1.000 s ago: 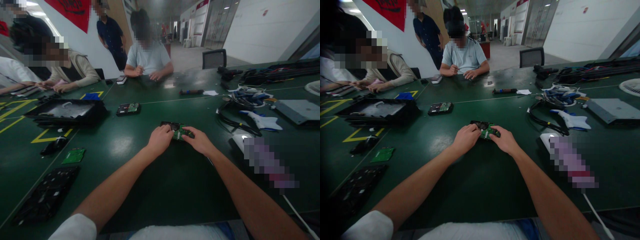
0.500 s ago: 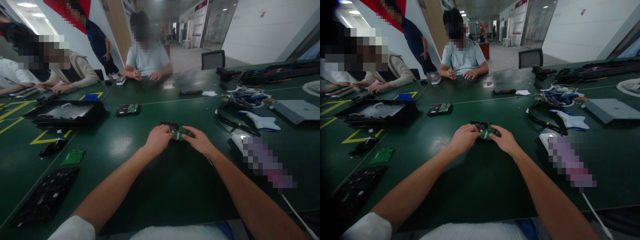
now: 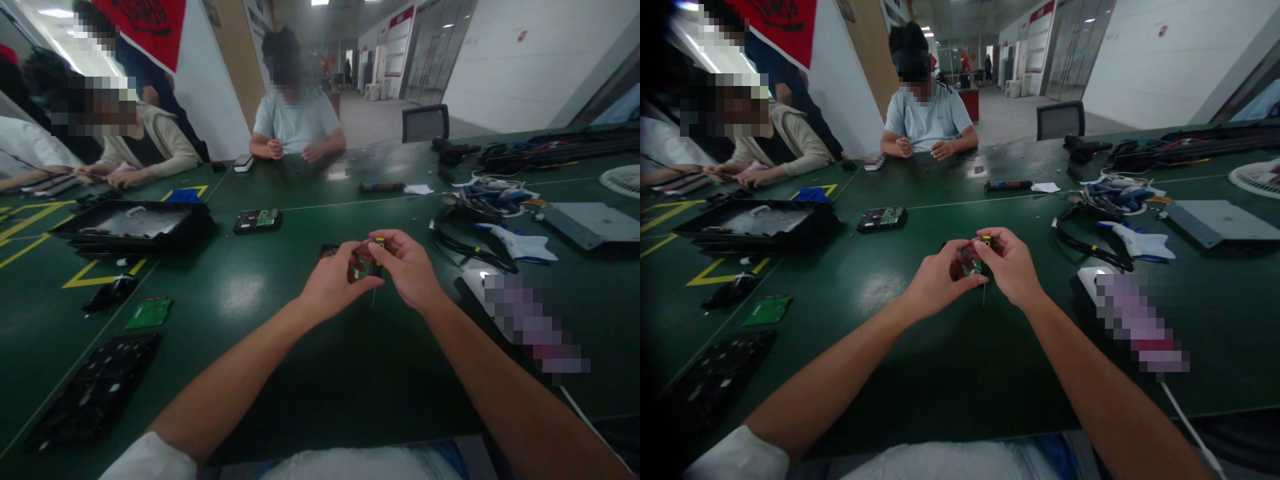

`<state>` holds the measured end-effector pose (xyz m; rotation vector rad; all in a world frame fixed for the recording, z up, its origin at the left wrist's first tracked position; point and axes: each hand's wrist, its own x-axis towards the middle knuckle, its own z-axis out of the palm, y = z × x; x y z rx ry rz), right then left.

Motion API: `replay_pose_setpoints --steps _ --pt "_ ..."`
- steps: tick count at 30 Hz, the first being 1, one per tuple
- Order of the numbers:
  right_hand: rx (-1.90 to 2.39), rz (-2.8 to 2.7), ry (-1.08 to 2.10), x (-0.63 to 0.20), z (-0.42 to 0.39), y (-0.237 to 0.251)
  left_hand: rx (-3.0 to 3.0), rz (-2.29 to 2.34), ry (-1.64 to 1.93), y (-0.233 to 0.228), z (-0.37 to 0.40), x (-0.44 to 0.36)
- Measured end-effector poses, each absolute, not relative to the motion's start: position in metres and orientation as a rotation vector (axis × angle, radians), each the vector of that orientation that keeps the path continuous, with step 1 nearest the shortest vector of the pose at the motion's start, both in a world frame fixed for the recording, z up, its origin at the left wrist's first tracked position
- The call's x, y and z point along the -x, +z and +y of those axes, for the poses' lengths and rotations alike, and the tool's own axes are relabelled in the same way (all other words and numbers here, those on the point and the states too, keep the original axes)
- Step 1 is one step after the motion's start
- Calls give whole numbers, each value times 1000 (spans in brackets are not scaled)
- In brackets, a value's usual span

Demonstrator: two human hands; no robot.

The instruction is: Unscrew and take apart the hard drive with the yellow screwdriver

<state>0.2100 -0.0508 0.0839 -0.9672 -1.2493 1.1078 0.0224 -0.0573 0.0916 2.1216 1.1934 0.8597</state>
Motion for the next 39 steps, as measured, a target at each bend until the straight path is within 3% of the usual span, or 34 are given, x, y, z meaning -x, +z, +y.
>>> replay_pose_setpoints --steps 7,21,28,39 --pt "930 -1398 792 -187 -35 101 -2000 1355 1107 110 -39 -29" --pt "1082 -1961 208 -224 -16 37 -2287 1291 1023 130 -5 5" --pt "1265 -2352 158 -225 -29 22 -2180 1165 1066 131 -3 11" --pt "1257 -2389 146 -224 -18 12 -2277 1166 1085 117 8 11"
